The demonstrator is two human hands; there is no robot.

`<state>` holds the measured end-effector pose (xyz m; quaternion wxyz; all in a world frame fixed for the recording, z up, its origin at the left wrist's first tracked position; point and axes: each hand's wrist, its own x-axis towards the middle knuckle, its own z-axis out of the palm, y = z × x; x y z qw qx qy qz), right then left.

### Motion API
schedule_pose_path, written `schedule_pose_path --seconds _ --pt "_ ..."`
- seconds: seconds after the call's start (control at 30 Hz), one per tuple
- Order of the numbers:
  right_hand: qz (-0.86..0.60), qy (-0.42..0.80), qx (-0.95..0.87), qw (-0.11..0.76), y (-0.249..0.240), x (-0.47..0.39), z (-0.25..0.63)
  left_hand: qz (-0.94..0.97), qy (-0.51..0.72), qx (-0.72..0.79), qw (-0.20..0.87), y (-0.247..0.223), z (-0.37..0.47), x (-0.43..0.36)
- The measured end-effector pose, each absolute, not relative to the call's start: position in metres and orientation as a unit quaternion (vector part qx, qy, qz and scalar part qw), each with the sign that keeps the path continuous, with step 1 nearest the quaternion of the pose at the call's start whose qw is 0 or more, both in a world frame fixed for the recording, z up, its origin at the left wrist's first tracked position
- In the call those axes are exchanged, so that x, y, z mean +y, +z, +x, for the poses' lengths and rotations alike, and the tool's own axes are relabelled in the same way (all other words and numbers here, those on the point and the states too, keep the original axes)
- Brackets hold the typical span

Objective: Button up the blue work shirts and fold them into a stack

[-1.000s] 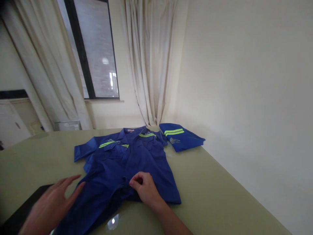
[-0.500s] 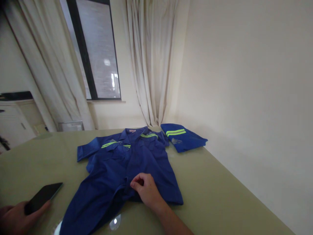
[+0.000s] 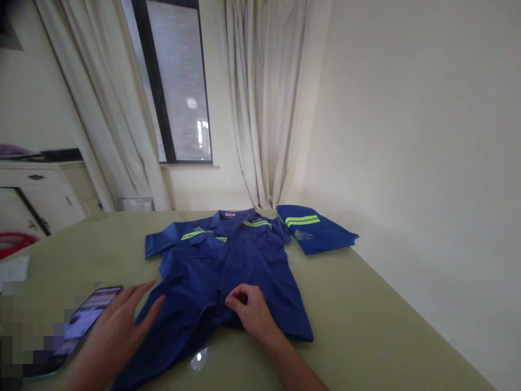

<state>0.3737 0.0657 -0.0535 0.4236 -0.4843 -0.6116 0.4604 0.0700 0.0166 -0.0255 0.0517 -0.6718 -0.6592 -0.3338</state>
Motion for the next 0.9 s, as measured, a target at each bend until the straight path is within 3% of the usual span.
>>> schedule_pose_path --seconds 0.13,0.23,0.57,0.9 --pt "-0.477 0.463 -0.616 0.423 -0.050 0.065 0.375 -0.762 -0.340 -0.541 -0.107 -0.005 0.157 0.028" --pt "-0.465 0.465 -0.622 0.426 -0.046 0.066 0.378 -0.786 -0.335 -0.493 -0.161 -0.005 0.192 0.038" --pt "-0.474 0.398 -0.658 0.429 -0.036 0.060 0.379 -0.713 -0.382 -0.504 -0.302 -0.028 0.191 0.048" --pt "-0.455 0.317 -0.717 0.422 -0.025 0.052 0.376 -0.725 -0.355 -0.509 -0.299 -0.028 0.196 0.044"
